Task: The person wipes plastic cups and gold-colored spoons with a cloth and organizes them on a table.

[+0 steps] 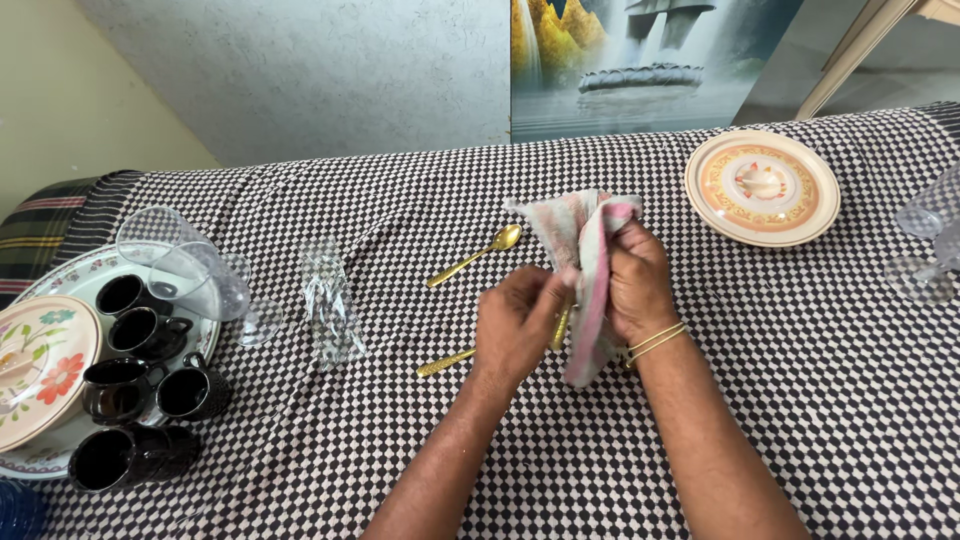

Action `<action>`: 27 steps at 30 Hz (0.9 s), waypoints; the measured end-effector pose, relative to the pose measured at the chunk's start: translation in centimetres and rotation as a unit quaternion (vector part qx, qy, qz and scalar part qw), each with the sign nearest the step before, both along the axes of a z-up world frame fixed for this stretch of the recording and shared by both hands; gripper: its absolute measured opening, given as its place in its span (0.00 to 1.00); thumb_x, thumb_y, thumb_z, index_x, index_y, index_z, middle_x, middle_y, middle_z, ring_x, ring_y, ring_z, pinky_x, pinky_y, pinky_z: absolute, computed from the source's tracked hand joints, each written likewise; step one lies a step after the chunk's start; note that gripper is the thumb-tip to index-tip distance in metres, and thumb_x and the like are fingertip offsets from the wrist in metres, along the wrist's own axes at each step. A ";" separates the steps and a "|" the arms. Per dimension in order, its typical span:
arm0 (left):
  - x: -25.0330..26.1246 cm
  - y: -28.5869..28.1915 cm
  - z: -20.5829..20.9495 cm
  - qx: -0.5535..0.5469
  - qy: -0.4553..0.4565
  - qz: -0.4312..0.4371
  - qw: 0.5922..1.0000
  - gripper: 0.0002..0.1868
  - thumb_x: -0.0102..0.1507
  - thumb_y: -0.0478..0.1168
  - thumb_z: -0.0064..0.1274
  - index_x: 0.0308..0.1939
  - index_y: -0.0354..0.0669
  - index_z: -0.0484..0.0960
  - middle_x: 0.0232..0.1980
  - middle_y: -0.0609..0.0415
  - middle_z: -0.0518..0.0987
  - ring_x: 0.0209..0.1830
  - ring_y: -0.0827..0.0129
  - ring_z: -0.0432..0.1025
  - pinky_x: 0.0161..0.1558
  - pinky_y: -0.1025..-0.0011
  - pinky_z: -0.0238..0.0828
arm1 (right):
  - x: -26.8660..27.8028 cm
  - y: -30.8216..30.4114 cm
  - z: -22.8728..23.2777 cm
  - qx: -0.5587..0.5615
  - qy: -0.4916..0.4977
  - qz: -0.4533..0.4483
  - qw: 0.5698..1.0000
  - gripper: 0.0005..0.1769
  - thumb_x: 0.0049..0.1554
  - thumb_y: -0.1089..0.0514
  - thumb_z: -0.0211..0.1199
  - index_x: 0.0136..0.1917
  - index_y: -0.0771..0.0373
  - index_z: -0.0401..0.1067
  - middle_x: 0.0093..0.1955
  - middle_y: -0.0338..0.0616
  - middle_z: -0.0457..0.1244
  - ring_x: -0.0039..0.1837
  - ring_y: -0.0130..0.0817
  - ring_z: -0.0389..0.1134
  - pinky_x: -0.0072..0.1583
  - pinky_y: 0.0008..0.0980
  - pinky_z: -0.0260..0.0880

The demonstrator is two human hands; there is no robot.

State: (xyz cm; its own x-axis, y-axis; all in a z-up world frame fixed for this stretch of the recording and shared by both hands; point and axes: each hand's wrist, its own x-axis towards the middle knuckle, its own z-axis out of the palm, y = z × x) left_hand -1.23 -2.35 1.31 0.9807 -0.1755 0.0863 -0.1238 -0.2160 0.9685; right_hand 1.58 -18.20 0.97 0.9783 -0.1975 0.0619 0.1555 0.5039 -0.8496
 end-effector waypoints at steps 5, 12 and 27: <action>1.2 1.3 -0.5 -0.017 -0.110 0.070 0.991 0.12 0.67 0.46 0.56 0.44 0.39 0.83 0.34 0.56 0.85 0.26 0.79 0.77 0.27 0.78 0.78 | -0.7 1.8 0.0 -0.238 -0.029 0.006 0.971 0.09 0.66 0.60 0.57 0.49 0.63 0.78 0.40 0.37 0.70 0.39 0.22 0.70 0.40 0.24 0.74; 1.0 2.1 0.7 -0.031 -0.149 0.054 0.987 0.13 0.65 0.42 0.60 0.49 0.38 0.82 0.33 0.53 0.84 0.26 0.78 0.76 0.26 0.78 0.75 | -1.1 1.5 -0.3 -0.340 -0.008 0.017 0.940 0.14 0.67 0.56 0.54 0.47 0.63 0.77 0.31 0.39 0.66 0.30 0.23 0.67 0.32 0.24 0.69; 1.1 2.0 0.3 -0.027 -0.218 0.049 0.974 0.09 0.69 0.38 0.54 0.51 0.39 0.81 0.39 0.56 0.80 0.33 0.78 0.77 0.34 0.77 0.80 | -1.0 2.2 -0.3 -0.414 -0.061 0.055 0.906 0.11 0.66 0.58 0.53 0.54 0.60 0.76 0.44 0.40 0.72 0.45 0.26 0.74 0.47 0.28 0.78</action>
